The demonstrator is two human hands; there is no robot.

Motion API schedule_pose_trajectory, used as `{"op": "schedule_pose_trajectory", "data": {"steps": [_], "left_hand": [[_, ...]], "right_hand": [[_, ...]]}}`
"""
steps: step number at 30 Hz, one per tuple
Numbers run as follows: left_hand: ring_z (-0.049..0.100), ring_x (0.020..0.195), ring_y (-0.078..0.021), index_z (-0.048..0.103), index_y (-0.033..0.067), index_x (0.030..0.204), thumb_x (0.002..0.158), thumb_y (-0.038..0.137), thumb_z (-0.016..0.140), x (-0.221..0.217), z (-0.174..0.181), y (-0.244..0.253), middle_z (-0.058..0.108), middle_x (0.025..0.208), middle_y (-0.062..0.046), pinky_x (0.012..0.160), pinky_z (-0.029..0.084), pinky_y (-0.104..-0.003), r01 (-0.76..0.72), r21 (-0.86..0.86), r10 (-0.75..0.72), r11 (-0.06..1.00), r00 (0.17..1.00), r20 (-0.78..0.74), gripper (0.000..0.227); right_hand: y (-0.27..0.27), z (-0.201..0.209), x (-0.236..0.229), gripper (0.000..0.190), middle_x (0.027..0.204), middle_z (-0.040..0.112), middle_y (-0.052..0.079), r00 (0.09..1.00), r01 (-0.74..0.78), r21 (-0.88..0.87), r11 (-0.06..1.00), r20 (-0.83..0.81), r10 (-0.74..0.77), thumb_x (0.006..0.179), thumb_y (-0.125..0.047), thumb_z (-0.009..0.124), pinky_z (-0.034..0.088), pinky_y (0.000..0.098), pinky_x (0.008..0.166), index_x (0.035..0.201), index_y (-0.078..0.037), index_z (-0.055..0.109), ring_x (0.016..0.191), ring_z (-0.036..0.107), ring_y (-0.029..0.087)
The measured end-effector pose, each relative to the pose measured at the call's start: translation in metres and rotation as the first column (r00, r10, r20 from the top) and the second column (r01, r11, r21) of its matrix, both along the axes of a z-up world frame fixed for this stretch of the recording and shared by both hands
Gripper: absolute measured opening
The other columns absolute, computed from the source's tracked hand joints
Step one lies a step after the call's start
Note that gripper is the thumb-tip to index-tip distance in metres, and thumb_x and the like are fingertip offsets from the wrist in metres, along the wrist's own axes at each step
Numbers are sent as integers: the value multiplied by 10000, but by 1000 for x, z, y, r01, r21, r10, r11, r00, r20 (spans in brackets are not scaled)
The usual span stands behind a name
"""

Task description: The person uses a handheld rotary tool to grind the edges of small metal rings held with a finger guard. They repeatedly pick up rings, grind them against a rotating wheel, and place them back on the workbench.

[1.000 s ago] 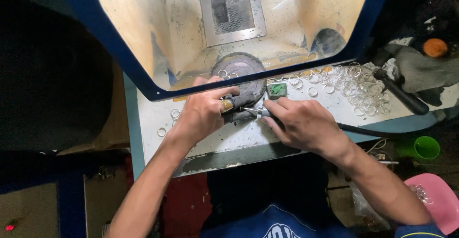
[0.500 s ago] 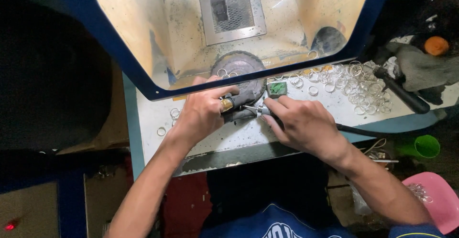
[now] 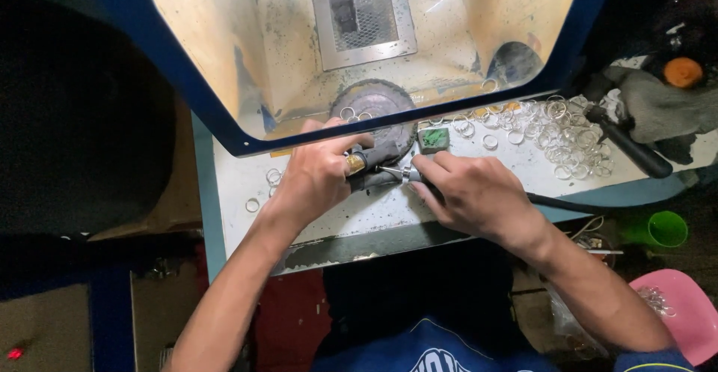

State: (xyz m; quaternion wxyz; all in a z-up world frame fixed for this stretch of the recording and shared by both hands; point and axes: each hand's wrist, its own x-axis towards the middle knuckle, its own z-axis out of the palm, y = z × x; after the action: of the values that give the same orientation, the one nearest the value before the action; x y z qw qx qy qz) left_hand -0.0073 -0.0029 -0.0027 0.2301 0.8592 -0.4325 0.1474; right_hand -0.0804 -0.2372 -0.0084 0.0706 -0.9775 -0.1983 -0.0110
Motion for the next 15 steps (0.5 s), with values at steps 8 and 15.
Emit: {"op": "schedule_pose_trajectory", "data": {"steps": [8,15], "left_hand": [[640,996,-280,766,34,695,516,-213,788,0,3,-2,724,868,-29,742,472,-386,-8,10,7,1000,1000,15,307],[630,1031,-269,787,37,727,522,-201,801,0,-3,0,731,896,-31,763,486,-378,-16,41,14,999,1000,28,314]], "right_hand": [[3,-2,-4,401,736,588,15,999,27,-48,999,23,-26,981,-434,475,595,419,537,1286,-207,599,570,687,254],[-1,0,-1,385,727,605,12,1000,-15,-27,1000,1,15,996,-429,448,599,414,544,1269,-208,605,581,700,253]]}}
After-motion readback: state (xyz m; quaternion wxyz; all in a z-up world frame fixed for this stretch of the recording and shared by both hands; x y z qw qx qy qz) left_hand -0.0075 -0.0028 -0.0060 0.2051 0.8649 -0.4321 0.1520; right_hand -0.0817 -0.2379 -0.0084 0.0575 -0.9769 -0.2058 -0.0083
